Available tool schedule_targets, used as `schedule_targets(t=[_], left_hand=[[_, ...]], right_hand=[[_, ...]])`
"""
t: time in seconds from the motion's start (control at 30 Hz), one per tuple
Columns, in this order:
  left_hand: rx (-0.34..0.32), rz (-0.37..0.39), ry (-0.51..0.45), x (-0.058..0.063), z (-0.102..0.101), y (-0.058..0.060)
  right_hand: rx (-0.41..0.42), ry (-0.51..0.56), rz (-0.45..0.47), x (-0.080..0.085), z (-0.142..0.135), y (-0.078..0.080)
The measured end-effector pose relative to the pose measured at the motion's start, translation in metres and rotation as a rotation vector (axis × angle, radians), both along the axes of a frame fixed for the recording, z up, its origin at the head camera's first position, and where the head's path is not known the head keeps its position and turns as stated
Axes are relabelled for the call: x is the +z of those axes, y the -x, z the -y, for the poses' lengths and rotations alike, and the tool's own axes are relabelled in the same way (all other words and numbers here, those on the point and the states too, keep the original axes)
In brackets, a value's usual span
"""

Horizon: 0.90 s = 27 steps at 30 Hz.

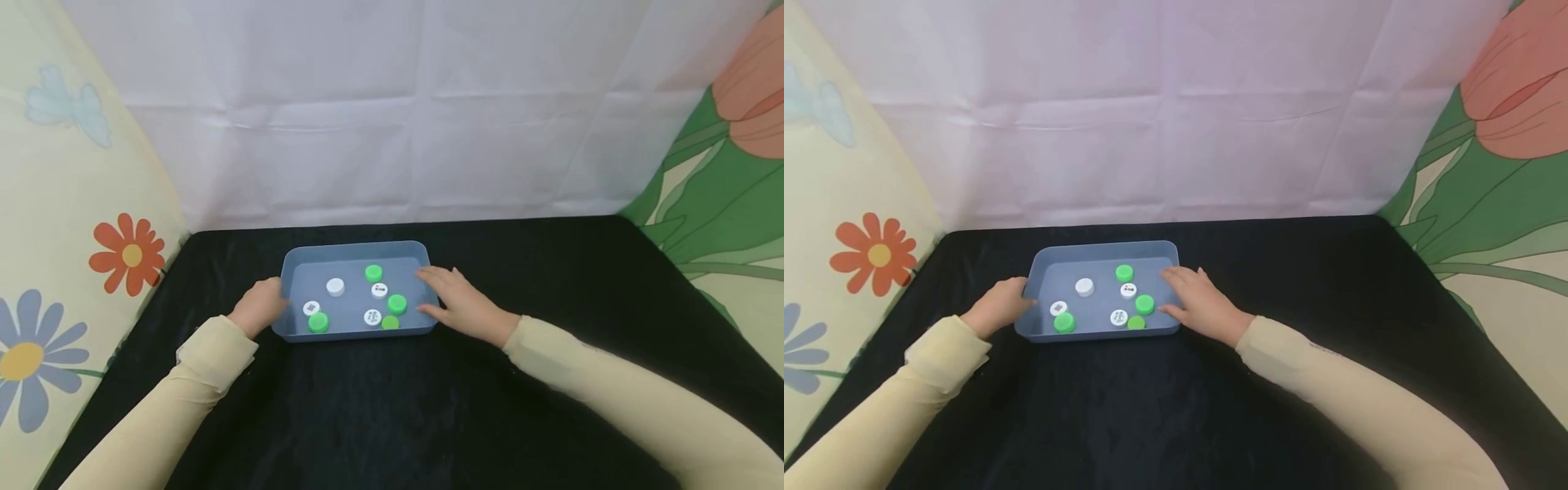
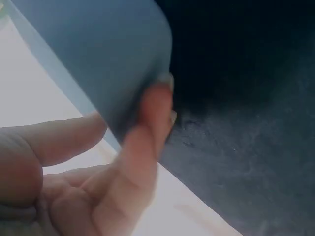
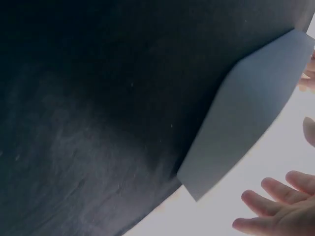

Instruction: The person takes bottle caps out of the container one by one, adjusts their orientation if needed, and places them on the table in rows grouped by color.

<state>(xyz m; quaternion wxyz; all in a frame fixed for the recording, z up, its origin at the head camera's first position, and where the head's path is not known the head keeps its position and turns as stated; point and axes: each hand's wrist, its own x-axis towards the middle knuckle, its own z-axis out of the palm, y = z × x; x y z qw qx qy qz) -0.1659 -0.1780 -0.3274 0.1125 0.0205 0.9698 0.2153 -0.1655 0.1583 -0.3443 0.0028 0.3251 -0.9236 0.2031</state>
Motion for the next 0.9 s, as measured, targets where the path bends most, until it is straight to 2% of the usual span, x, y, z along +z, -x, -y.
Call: schedule_targets(t=[0.23,0.47,0.67,0.9], left_hand=[[0.044,0.04,0.006,-0.004,-0.001,0.008],[0.033,0.073,0.04,-0.013,-0.002,0.011],[0.02,0.154,0.01,-0.013,0.0,0.017],[0.047,0.181,0.02,-0.012,-0.002,0.019]], right_hand=[[0.039,-0.035,0.037,-0.008,0.016,0.006],[0.073,-0.033,0.072,-0.014,0.026,0.008],[0.075,-0.056,0.09,-0.017,0.035,0.012],[0.1,-0.064,0.09,-0.019,0.042,0.015]])
